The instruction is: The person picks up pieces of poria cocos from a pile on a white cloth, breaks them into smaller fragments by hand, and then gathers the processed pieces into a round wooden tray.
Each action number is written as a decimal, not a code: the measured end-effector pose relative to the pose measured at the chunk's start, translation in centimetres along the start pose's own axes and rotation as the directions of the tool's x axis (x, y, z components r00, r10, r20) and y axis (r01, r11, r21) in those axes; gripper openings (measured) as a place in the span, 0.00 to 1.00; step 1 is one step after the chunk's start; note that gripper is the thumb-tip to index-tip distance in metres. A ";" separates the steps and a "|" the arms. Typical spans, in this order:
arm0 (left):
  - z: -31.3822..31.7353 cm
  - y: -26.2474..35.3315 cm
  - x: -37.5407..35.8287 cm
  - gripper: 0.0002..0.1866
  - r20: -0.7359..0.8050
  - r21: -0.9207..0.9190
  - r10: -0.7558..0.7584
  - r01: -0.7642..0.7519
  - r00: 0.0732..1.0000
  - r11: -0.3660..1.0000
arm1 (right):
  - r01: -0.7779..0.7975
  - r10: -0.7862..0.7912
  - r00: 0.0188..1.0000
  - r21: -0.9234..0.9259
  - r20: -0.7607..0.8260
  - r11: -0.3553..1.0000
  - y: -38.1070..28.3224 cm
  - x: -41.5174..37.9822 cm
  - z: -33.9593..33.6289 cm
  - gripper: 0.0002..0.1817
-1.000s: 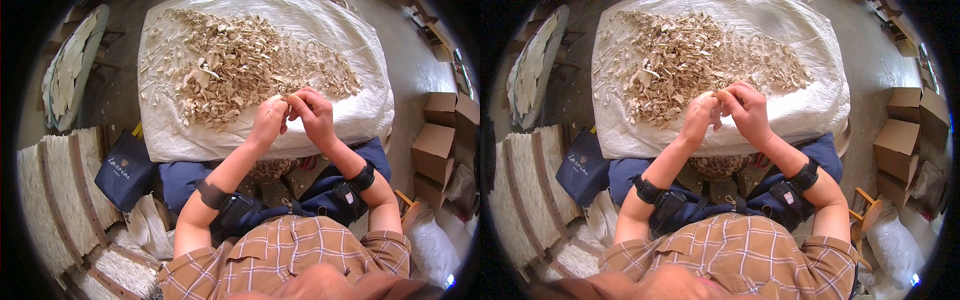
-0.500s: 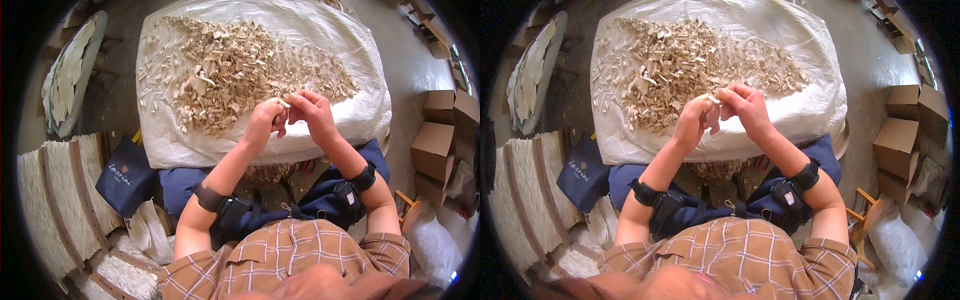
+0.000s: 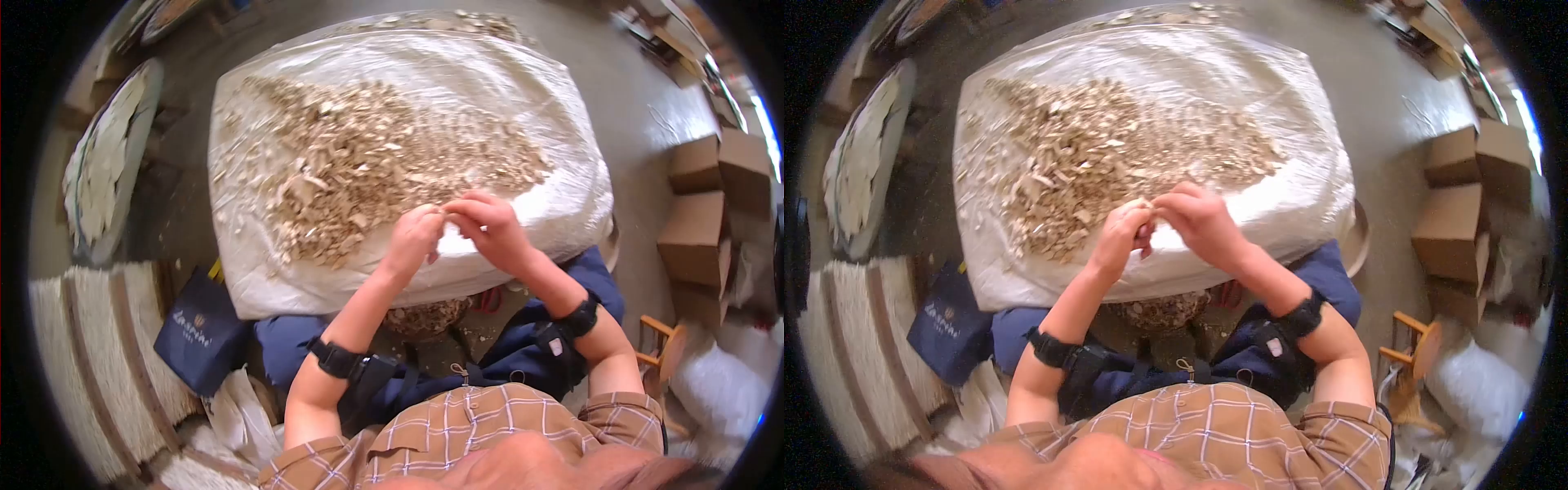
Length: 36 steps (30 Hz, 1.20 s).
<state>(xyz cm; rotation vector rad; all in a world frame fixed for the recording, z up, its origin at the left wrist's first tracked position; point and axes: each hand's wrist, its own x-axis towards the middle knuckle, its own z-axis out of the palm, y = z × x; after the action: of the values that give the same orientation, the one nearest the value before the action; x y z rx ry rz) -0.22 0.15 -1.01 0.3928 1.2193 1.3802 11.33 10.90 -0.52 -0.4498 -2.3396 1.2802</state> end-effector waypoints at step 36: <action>1.2 -2.1 0.6 0.08 0.106 -0.091 -0.090 0.099 0.990 0.991 | -0.202 0.200 0.979 0.121 0.034 0.972 0.0 -2.2 -1.2 0.04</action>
<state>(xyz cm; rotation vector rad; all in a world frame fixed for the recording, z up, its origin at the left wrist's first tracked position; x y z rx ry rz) 1.75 0.70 -2.52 0.3293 1.0706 1.3163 13.87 10.74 -0.42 -0.6485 -2.2622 1.5201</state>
